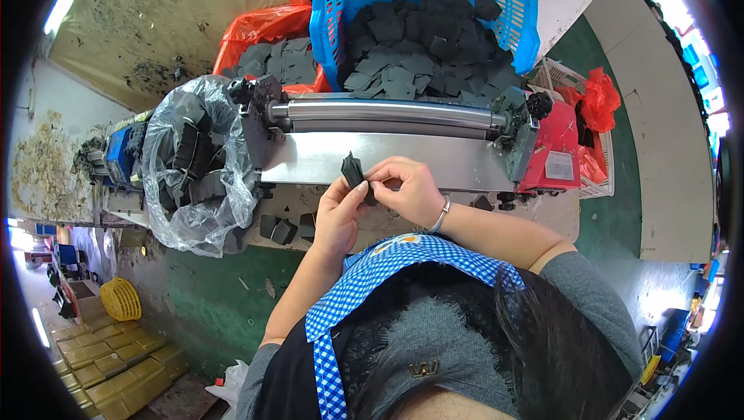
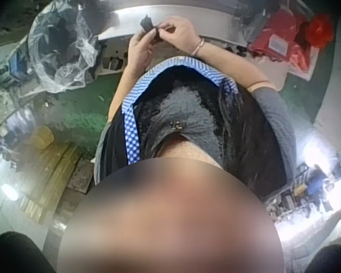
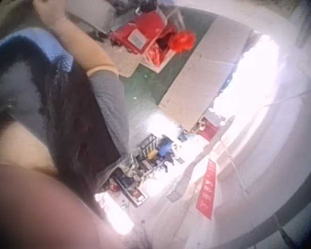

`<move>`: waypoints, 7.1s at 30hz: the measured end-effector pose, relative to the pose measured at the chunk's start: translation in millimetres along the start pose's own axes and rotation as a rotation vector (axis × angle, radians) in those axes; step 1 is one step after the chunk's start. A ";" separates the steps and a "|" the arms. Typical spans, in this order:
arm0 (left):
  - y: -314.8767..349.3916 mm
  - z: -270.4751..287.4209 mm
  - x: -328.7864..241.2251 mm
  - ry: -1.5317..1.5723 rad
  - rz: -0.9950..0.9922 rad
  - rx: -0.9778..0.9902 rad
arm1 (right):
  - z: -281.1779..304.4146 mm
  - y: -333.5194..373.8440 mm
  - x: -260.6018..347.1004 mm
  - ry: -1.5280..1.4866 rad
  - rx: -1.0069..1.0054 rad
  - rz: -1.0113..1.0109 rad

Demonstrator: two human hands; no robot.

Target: Apply adhesive to rubber shoe components using a roller machine and stack the prepared parts.

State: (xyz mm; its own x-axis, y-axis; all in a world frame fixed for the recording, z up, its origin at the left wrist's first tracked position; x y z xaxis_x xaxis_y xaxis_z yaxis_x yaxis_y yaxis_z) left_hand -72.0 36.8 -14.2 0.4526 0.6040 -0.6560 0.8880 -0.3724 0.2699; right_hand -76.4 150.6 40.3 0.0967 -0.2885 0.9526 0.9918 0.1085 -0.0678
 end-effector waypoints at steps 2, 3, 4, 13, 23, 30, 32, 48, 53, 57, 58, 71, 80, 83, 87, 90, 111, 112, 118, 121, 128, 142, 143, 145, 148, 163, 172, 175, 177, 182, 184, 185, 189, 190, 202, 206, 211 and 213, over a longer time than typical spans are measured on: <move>-1.9 -2.8 -6.5 -0.007 -0.028 -0.017 | -1.8 -2.4 -24.5 -0.179 -0.011 -0.152; -2.4 -1.3 -7.0 0.020 -0.014 -0.071 | -5.2 -0.5 -42.0 -0.361 -0.020 -0.306; -2.3 2.6 -6.7 0.048 -0.004 -0.129 | -5.3 -2.0 -38.5 -0.359 -0.016 -0.303; -4.1 29.0 -12.1 0.084 -0.077 -0.239 | -4.6 -0.6 -89.5 -0.316 0.087 -0.614; -11.9 42.8 -6.6 -0.042 -0.137 -0.274 | -7.7 -22.5 -59.9 -0.197 0.168 -0.372; -12.1 24.6 -2.4 0.080 -0.023 -0.237 | -17.5 -15.4 -46.9 -0.144 0.225 -0.320; -11.5 11.9 -0.8 0.170 0.045 -0.213 | -21.6 -11.1 -47.4 -0.181 0.242 -0.349; -13.1 37.9 -10.9 -0.116 -0.151 -0.285 | 29.2 -7.6 -119.2 -0.527 -0.284 -0.734; -11.3 33.4 -10.5 -0.280 -0.122 -0.301 | -3.0 -15.6 -57.7 -0.015 0.061 -0.234; -11.8 32.4 -14.8 -0.164 -0.140 -0.281 | 24.4 -11.9 -124.5 -0.314 -0.077 -0.698; -11.9 33.7 -14.6 -0.155 -0.145 -0.280 | 36.3 -9.8 -129.0 -0.393 -0.214 -0.766; -13.6 34.4 -3.5 -0.037 -0.055 -0.302 | 43.9 -8.7 -120.8 -0.473 -0.339 -0.747; -13.7 35.4 8.9 -0.025 0.004 -0.293 | 5.7 -17.2 -23.8 0.258 -0.009 0.005; -11.9 33.6 6.5 -0.089 0.020 -0.256 | 5.9 -16.1 -13.8 0.349 -0.017 0.055; -12.1 29.9 5.3 -0.057 0.008 -0.192 | -2.1 -10.6 -69.9 -0.110 0.035 -0.366; -7.4 25.9 -11.3 -0.070 -0.021 -0.289 | 9.6 -0.5 -125.7 -0.522 -0.055 -0.864; -10.2 28.1 -0.3 -0.141 -0.017 -0.258 | -1.4 -8.4 -69.1 -0.271 0.028 -0.481; -9.9 24.9 -1.2 -0.144 -0.015 -0.252 | -19.9 -9.7 -45.8 -0.223 0.230 -0.283; -13.5 32.9 -2.0 -0.112 -0.051 -0.242 | 8.0 -13.7 -104.7 -0.385 0.080 -0.679; -10.8 29.4 -13.6 -0.220 -0.136 -0.233 | 48.1 -14.4 -130.6 -0.467 -0.274 -0.770; -9.2 19.4 -2.3 0.027 -0.012 -0.288 | -12.7 -9.9 -47.7 -0.054 0.147 -0.238; -3.5 38.0 -26.4 -0.370 -0.175 -0.375 | 38.1 -11.5 -128.5 -0.452 -0.223 -0.845; -4.1 35.7 -27.1 -0.376 -0.199 -0.355 | 42.0 -12.7 -127.5 -0.429 -0.221 -0.816; -6.9 32.2 -22.5 -0.385 -0.215 -0.326 | 17.7 -12.3 -103.2 -0.303 -0.030 -0.656; -12.2 25.1 -2.0 -0.177 -0.069 -0.272 | -27.3 -4.8 -55.7 -0.121 0.292 -0.309; -17.9 29.3 7.5 -0.119 0.017 -0.288 | -11.1 -10.9 -68.5 -0.206 0.249 -0.442; -16.1 23.0 -6.6 -0.198 -0.128 -0.222 | -32.2 18.4 -78.5 -0.444 0.409 -0.766; -14.1 24.1 -15.2 -0.394 -0.158 -0.245 | -22.0 8.1 -113.0 -0.477 0.331 -0.815; -7.5 42.7 -18.7 -0.398 -0.206 -0.298 | 15.8 -7.4 -144.1 -0.452 -0.066 -0.902; 18.1 63.8 -23.3 -0.412 -0.198 -0.311 | 34.0 -30.6 -103.3 -0.328 0.180 -0.925; 35.6 85.6 -25.6 -0.452 -0.218 -0.379 | 52.6 -80.1 -52.5 0.177 0.363 -0.472; 41.8 90.8 -24.6 -0.449 -0.222 -0.380 | 75.1 -110.4 -30.1 0.458 0.284 -0.191; 61.8 120.3 -8.9 -0.497 -0.181 -0.499 | 100.1 -174.9 -22.0 1.574 0.302 0.558; 62.7 124.6 -2.8 -0.482 -0.165 -0.509 | 104.2 -181.4 -41.2 1.577 0.301 0.566; 108.9 201.8 33.6 -0.392 -0.140 -0.835 | 71.7 -209.4 -98.8 1.300 0.457 1.012; 125.1 214.0 36.6 -0.472 -0.066 -0.929 | 116.0 -246.9 -20.6 1.204 0.196 0.993; 128.1 226.8 47.8 -0.453 -0.074 -0.933 | 165.3 -271.0 -1.7 1.684 -0.206 0.996; 128.2 227.3 51.3 -0.441 -0.092 -0.931 | 188.3 -289.1 -40.4 1.927 -0.242 0.724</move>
State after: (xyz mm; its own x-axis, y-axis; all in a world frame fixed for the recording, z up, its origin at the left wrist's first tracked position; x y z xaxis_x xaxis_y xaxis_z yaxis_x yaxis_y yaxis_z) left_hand 46.5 -140.1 -173.5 0.4764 0.2204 -0.8512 0.7141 0.4678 0.5208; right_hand -382.8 310.0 77.2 0.1728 -0.6840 -0.7087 0.7158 0.5815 -0.3867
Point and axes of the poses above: each hand's wrist, its own y-axis away from the middle knuckle, its own z-axis out of the back of the hand, x = y × z, the point moved 10 cm from there along -y, towards the middle knuckle, and after that the axes turned 9 degrees about y, right-handed, at the moved point
